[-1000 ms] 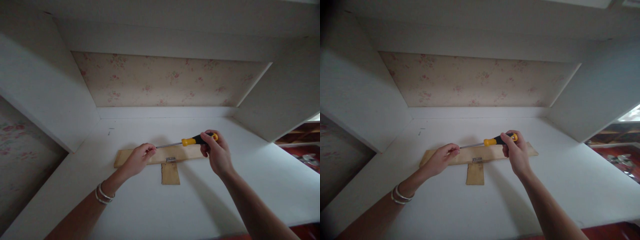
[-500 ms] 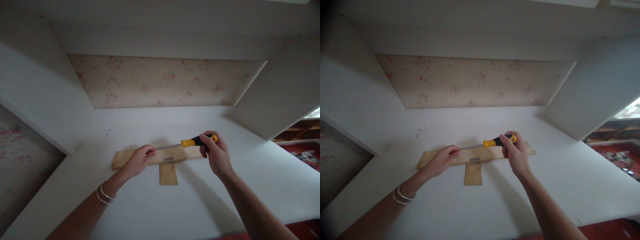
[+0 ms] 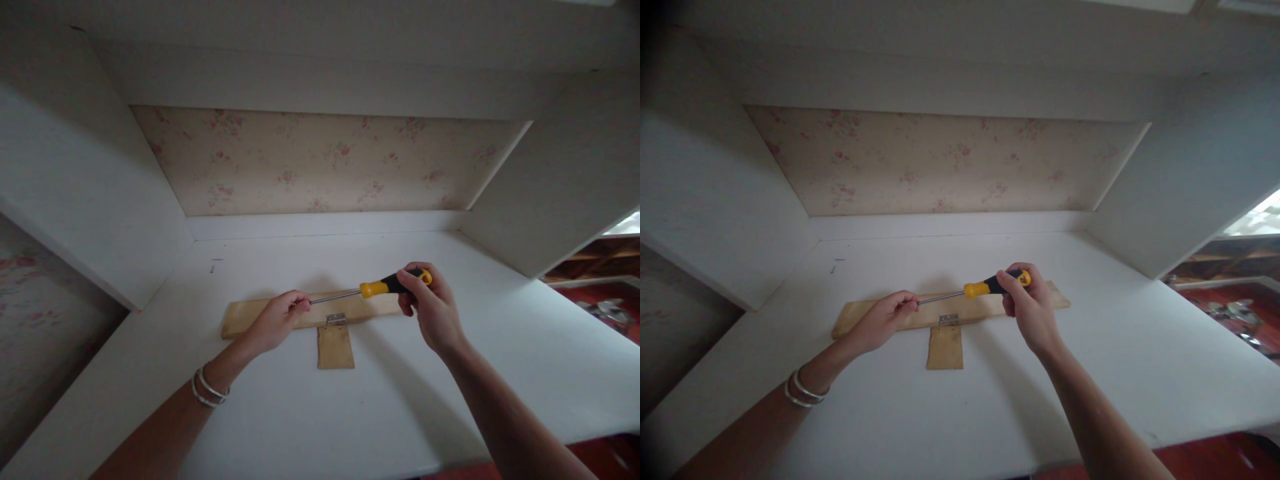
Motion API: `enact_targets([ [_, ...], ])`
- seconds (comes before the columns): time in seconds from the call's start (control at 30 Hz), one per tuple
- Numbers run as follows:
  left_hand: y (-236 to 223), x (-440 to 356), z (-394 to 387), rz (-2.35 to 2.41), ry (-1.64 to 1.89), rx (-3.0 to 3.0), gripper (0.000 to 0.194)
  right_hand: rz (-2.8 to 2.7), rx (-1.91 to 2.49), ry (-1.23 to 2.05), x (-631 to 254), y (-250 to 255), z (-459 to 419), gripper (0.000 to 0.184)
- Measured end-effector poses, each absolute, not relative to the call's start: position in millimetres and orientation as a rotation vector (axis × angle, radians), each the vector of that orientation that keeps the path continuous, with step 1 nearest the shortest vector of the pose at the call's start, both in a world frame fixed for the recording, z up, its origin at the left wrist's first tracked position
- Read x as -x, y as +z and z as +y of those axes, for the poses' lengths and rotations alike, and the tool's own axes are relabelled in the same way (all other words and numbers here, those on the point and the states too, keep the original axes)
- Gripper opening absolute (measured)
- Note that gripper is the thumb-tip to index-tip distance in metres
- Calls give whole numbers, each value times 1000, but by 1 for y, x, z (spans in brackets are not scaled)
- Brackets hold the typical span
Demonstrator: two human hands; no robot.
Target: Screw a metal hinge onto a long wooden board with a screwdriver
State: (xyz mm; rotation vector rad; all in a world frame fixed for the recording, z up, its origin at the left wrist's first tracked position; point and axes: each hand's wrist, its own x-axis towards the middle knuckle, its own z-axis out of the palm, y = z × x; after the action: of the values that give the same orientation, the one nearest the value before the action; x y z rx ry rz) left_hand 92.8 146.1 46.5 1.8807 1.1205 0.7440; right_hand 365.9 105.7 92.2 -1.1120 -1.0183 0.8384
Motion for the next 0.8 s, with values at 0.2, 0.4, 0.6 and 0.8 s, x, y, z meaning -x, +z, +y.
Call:
enact_targets([
  [0.2, 45, -88, 149, 1091, 543, -1962, 31, -1327, 1101, 875, -373, 100, 99, 26],
  [0.4, 47, -86, 151, 1083, 454, -2049, 29, -1651, 1138, 952, -383, 116, 95, 30],
  [0.6, 45, -91, 149, 1030, 481, -1997, 28, -1610, 1207, 870, -388, 114, 97, 32],
  [0.8, 44, -94, 150, 990, 482, -1996, 25, -1652, 1226, 869, -390, 119, 96, 34],
])
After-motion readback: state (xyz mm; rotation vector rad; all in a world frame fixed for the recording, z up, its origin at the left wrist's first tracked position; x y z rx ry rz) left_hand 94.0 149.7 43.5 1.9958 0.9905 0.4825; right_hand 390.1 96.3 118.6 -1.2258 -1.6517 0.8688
